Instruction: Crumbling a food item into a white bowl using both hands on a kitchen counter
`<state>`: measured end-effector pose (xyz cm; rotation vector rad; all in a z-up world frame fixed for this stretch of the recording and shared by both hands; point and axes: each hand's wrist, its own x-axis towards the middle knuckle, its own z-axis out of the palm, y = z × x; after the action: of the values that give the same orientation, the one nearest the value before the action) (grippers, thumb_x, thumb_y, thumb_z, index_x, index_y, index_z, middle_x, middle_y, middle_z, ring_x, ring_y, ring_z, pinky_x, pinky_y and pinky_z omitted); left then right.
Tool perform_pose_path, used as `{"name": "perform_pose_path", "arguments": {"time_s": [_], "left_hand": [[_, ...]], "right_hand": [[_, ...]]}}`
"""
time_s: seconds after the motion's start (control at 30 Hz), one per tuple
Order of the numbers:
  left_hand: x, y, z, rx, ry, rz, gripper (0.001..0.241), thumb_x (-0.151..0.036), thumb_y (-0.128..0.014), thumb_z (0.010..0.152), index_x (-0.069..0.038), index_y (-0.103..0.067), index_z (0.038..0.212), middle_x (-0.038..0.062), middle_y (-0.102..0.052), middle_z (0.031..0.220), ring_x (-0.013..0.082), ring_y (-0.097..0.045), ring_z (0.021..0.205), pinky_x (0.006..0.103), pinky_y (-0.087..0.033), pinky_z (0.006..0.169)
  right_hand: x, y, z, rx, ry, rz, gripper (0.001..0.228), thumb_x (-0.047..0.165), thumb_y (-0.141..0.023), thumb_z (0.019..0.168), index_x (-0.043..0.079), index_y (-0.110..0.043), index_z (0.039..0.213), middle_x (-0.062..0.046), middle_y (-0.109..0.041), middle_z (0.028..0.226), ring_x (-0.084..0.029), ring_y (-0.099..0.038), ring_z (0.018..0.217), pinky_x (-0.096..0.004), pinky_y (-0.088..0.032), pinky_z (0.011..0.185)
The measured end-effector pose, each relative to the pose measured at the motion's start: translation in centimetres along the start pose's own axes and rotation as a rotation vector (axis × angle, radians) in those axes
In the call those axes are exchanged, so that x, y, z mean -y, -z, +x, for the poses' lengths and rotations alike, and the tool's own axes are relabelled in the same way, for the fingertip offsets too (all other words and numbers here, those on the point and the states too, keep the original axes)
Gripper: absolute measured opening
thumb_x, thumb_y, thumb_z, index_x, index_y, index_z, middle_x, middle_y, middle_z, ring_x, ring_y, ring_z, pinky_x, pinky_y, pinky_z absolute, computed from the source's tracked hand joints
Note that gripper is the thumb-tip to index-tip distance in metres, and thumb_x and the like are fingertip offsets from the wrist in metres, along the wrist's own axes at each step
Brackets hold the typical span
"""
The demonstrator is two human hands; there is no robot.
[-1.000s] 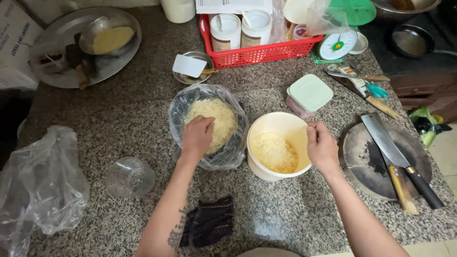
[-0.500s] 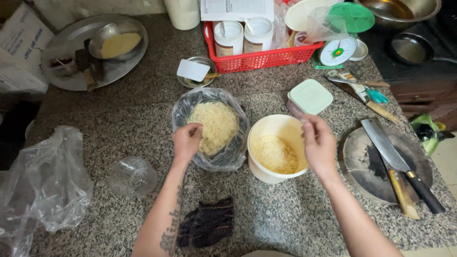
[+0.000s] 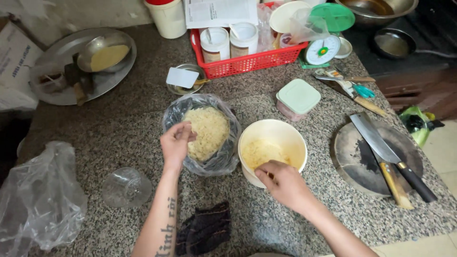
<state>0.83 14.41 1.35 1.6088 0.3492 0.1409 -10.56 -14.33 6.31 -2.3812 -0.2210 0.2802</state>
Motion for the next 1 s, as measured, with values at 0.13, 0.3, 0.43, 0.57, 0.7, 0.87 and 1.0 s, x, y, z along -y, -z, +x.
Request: {"name": "perform_pose_path", "arguments": {"time_s": [0.13, 0.3, 0.43, 0.57, 0.7, 0.87, 1.0], "left_hand": [[-4.2, -2.7, -2.8, 0.024, -0.153, -0.206, 0.020, -0.004, -0.068, 0.095, 0.001, -0.075, 0.114, 0.017, -0.074, 0.088, 0.0241, -0.076, 0.075, 0.0365, -0.067, 0.073], [-8.4, -7.4, -7.5, 0.406, -0.316, -0.140, 0.020, -0.007, -0.071, 0.092, -0.008, -0.080, 0.110, 0.013, -0.075, 0.082, 0.0207, -0.077, 0.069, 0.0320, -0.067, 0.064], [-6.4, -11.8, -8.5, 0.602, -0.437, -0.040, 0.017, -0.014, -0.073, 0.092, -0.016, -0.082, 0.106, 0.005, -0.076, 0.085, 0.0145, -0.075, 0.074, 0.0265, -0.063, 0.065], [-2.9, -13.2, -8.0, 0.579, -0.722, 0.339, 0.022, -0.021, -0.074, 0.091, -0.023, -0.080, 0.111, 0.005, -0.069, 0.095, 0.0234, -0.068, 0.086, 0.0340, -0.058, 0.079], [-2.1, -12.7, -7.6, 0.575, -0.664, 0.216, 0.026, -0.021, -0.068, 0.097, -0.023, -0.079, 0.121, 0.011, -0.064, 0.101, 0.0254, -0.068, 0.086, 0.0306, -0.061, 0.073], [-1.2, -13.6, -7.7, 0.572, -0.600, 0.056, 0.022, -0.011, -0.071, 0.094, -0.014, -0.080, 0.115, 0.010, -0.071, 0.088, 0.0199, -0.074, 0.074, 0.0249, -0.060, 0.061], [-0.9, -14.0, -7.9, 0.530, -0.558, -0.066, 0.018, -0.008, -0.072, 0.095, -0.007, -0.081, 0.111, 0.011, -0.070, 0.086, 0.0203, -0.074, 0.072, 0.0263, -0.062, 0.059]], "right_hand": [[-1.2, 1.4, 0.8, -0.236, -0.029, 0.500, 0.021, 0.015, -0.057, 0.099, 0.006, -0.076, 0.099, -0.012, -0.078, 0.086, -0.022, -0.075, 0.076, -0.038, -0.061, 0.077], [0.3, 5.6, 2.5, -0.144, -0.379, 1.130, 0.058, 0.034, -0.025, 0.111, -0.007, -0.042, 0.148, -0.030, -0.064, 0.128, -0.036, -0.068, 0.112, -0.048, -0.055, 0.097], [0.5, 5.2, 2.9, -0.047, -0.388, 1.289, 0.061, 0.040, -0.024, 0.111, -0.004, -0.052, 0.142, -0.023, -0.068, 0.114, -0.033, -0.071, 0.104, -0.047, -0.058, 0.093], [-2.1, 3.8, 3.9, -0.062, -0.381, 1.347, 0.051, 0.033, -0.035, 0.110, -0.006, -0.062, 0.128, -0.023, -0.071, 0.103, -0.033, -0.074, 0.093, -0.048, -0.062, 0.086], [-4.6, 3.2, 4.0, -0.117, -0.354, 1.327, 0.040, 0.020, -0.044, 0.108, -0.010, -0.062, 0.126, -0.026, -0.071, 0.107, -0.031, -0.075, 0.087, -0.043, -0.065, 0.081], [-5.6, 2.7, 3.9, -0.108, -0.245, 1.233, 0.031, 0.013, -0.053, 0.103, -0.008, -0.064, 0.123, -0.018, -0.072, 0.106, -0.022, -0.074, 0.084, -0.034, -0.066, 0.078], [-6.1, 2.5, 3.8, -0.099, -0.165, 1.219, 0.029, 0.007, -0.055, 0.100, -0.007, -0.064, 0.124, -0.011, -0.069, 0.098, -0.016, -0.072, 0.078, -0.025, -0.064, 0.069]]}}
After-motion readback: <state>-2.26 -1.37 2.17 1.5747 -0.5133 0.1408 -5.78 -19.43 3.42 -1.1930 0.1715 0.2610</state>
